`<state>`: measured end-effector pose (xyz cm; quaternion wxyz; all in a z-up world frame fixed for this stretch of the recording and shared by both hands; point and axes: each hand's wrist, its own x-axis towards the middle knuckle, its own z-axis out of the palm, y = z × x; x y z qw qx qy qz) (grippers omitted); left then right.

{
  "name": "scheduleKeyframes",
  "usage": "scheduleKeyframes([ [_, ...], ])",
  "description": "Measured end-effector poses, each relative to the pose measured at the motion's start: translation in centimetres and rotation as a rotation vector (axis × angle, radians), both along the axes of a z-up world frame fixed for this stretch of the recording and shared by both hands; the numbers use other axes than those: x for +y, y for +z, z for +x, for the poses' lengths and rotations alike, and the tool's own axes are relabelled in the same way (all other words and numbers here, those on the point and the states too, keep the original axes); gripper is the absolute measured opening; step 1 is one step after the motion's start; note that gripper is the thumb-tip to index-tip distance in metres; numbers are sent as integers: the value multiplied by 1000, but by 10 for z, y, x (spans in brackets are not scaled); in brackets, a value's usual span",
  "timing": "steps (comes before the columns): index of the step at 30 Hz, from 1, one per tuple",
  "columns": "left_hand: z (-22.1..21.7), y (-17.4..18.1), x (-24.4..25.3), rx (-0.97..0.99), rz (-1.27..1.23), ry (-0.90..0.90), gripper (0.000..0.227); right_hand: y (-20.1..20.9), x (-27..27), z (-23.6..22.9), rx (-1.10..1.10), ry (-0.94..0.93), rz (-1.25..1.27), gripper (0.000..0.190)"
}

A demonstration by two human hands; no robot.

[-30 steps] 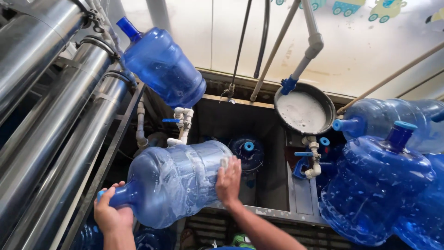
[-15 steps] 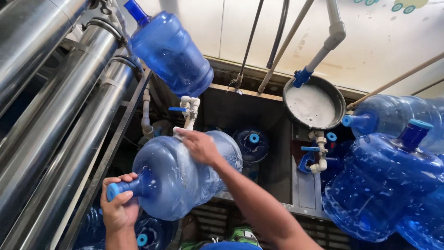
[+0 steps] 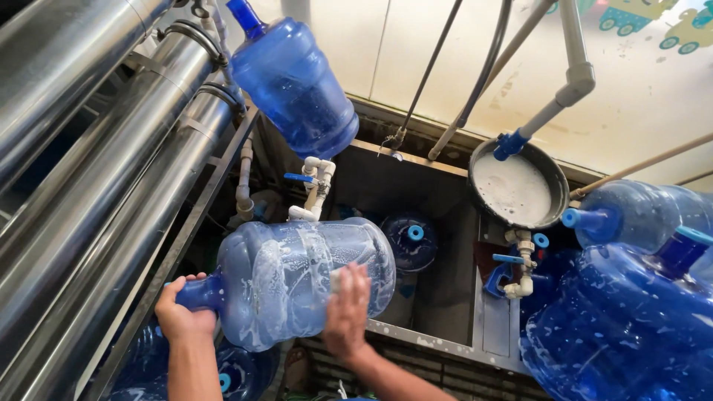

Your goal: The person scrubs the exterior of large blue water jugs with a soapy sponge at a sink station. They rinse the jugs under a tap, then place them on a metal grate floor among other jugs before picking up another one to repeat the process.

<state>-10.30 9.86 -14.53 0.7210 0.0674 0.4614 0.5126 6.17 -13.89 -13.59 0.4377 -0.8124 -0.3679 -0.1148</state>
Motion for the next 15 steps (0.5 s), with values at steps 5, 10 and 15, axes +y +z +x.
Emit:
scheduleKeyframes([
  [5,-6,-1,-10,-51,32,-27,14,68,42,-22,84,315,-24,46],
  [10,-10,9,-36,-207,644,-309,40,123,85,50,265,644,-161,41],
  [15,-11,15,-37,-147,669,-316,41,28,80,154,141,599,-381,51],
])
